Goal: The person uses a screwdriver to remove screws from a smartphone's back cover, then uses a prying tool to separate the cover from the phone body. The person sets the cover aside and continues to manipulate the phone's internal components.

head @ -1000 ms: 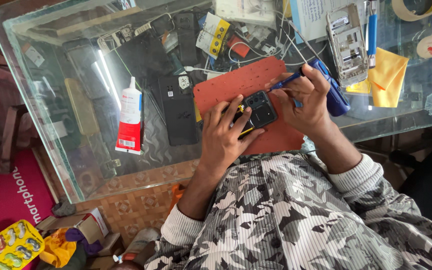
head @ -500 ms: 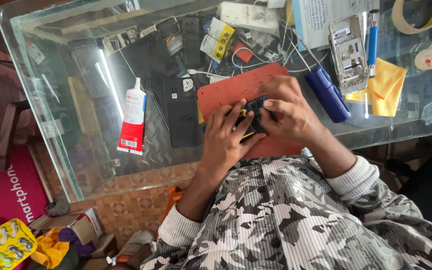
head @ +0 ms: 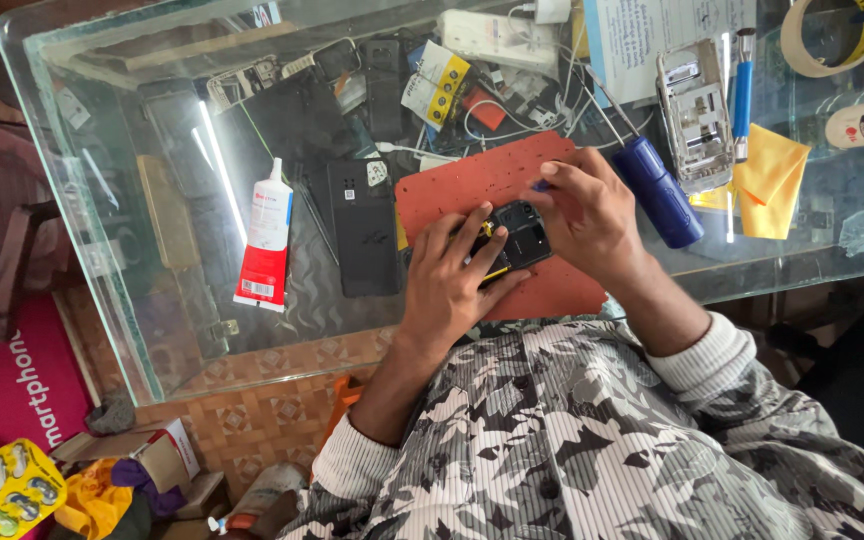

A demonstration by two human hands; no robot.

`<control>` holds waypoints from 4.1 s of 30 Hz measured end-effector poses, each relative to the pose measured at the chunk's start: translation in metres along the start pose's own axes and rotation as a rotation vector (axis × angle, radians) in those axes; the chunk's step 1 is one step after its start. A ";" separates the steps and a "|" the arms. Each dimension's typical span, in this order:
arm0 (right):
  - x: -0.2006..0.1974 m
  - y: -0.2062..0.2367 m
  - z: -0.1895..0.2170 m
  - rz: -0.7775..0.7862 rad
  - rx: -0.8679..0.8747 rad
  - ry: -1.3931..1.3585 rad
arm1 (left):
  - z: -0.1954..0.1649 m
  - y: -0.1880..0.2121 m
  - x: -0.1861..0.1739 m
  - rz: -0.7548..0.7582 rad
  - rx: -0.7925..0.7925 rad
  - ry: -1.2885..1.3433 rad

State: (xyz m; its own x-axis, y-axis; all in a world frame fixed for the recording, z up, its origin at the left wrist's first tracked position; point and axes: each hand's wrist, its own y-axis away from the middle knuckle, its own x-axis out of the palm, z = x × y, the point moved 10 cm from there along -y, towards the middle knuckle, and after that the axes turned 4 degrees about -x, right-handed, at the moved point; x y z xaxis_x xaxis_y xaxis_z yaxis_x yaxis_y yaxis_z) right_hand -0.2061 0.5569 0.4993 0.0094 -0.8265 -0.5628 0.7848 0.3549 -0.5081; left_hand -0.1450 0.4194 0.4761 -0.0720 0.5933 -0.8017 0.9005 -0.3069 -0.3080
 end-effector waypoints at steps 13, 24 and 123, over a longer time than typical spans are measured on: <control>0.000 -0.003 0.026 0.064 -0.285 -0.252 | -0.001 0.002 -0.001 0.013 0.010 0.003; -0.016 -0.015 0.033 -0.012 -0.235 -0.177 | -0.007 0.002 -0.007 0.015 0.002 -0.006; 0.003 0.002 0.005 0.032 -0.022 -0.121 | -0.009 -0.001 -0.009 -0.005 0.015 -0.029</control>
State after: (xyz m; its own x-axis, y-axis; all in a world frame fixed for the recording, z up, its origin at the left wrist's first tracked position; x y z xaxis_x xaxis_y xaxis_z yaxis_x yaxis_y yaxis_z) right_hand -0.2013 0.5532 0.5003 0.1099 -0.8607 -0.4972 0.7693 0.3904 -0.5057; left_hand -0.1419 0.4213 0.4883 -0.0895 0.5732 -0.8145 0.8936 -0.3149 -0.3198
